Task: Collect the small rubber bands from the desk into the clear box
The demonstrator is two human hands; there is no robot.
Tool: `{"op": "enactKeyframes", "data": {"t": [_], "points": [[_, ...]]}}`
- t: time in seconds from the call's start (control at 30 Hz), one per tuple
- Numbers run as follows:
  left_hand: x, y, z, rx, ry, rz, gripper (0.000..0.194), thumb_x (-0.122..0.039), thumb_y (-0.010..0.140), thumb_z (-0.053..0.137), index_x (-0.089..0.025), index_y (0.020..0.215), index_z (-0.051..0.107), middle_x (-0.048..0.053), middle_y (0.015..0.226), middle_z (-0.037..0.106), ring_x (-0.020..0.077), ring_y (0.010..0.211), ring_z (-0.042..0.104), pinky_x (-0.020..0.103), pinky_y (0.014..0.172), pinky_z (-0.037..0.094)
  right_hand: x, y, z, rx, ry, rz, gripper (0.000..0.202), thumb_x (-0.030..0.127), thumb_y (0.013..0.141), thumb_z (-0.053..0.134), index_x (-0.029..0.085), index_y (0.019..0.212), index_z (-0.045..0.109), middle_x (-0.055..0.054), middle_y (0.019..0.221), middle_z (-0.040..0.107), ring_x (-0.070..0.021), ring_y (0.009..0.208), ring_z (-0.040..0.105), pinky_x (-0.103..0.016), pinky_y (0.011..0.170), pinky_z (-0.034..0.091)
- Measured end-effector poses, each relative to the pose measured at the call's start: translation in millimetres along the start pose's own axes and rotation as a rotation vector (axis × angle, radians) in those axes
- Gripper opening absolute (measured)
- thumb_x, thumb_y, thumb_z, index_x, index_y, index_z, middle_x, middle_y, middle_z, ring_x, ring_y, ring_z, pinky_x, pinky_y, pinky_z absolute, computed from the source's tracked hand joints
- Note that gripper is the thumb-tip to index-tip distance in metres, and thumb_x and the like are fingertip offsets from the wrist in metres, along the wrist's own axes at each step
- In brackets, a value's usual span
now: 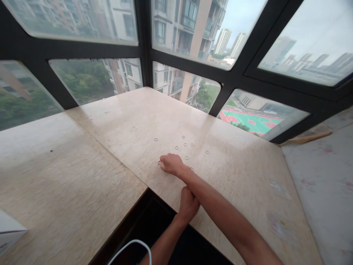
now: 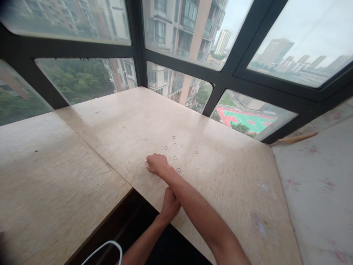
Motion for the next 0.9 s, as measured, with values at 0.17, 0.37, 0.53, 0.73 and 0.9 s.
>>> {"op": "enactKeyframes", "data": {"t": [0.17, 0.37, 0.53, 0.73, 0.9], "points": [[-1.8, 0.1, -1.1, -0.015, 0.017, -0.009, 0.028, -0.032, 0.074, 0.051, -0.018, 0.053, 0.041, 0.0, 0.051, 0.044, 0.0128, 0.051, 0.041, 0.025, 0.047, 0.027, 4.6, 2.2, 3.4, 0.033, -0.054, -0.07, 0.03, 0.034, 0.093, 0.047, 0.015, 0.098, 0.07, -0.016, 0.104, 0.071, -0.0268, 0.093, 0.067, -0.036, 0.074, 0.05], [-4.5, 0.2, -0.6, -0.018, 0.07, 0.009, 0.025, -0.028, 0.074, 0.052, -0.017, 0.052, 0.044, 0.001, 0.05, 0.047, 0.0132, 0.051, 0.044, 0.024, 0.047, 0.028, 4.6, 2.3, 6.0, 0.034, -0.034, -0.094, 0.025, 0.03, 0.092, 0.051, 0.014, 0.096, 0.07, -0.016, 0.103, 0.071, -0.0274, 0.096, 0.067, -0.036, 0.076, 0.049], [-10.1, -1.1, 0.5, -0.02, 0.133, 0.066, 0.024, -0.029, 0.075, 0.052, -0.016, 0.054, 0.049, 0.002, 0.053, 0.054, 0.0156, 0.055, 0.051, 0.024, 0.048, 0.03, -4.5, -3.6, 7.1, -0.003, 0.077, -0.045, 0.021, 0.032, 0.087, 0.057, 0.016, 0.09, 0.071, -0.014, 0.097, 0.073, -0.0256, 0.09, 0.067, -0.032, 0.072, 0.048], [-11.6, -2.6, 10.9, 0.037, 0.389, 0.143, 0.02, -0.017, 0.07, 0.05, -0.016, 0.051, 0.051, 0.001, 0.05, 0.052, 0.0133, 0.049, 0.048, 0.025, 0.049, 0.026, -30.4, -28.6, 5.0, -0.101, 0.652, 0.07, 0.023, 0.036, 0.088, 0.056, 0.017, 0.082, 0.067, 0.002, 0.055, 0.064, -0.0075, 0.047, 0.054, -0.018, 0.048, 0.038], [-17.0, -5.3, 13.7, 0.057, 0.437, 0.212, 0.022, -0.022, 0.076, 0.052, -0.017, 0.055, 0.055, 0.001, 0.054, 0.056, 0.013, 0.052, 0.049, 0.024, 0.052, 0.031, -67.0, -79.7, 7.8, -0.241, 1.83, 0.221, 0.024, 0.035, 0.069, 0.074, 0.017, 0.071, 0.06, 0.012, 0.041, 0.043, -0.0022, 0.031, 0.024, -0.018, 0.033, 0.015]]}}
Point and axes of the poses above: each hand's wrist, its own y-axis towards the middle knuckle, its own z-axis out of the palm, x = y × z, the point moved 8 cm from there along y, towards the middle knuckle
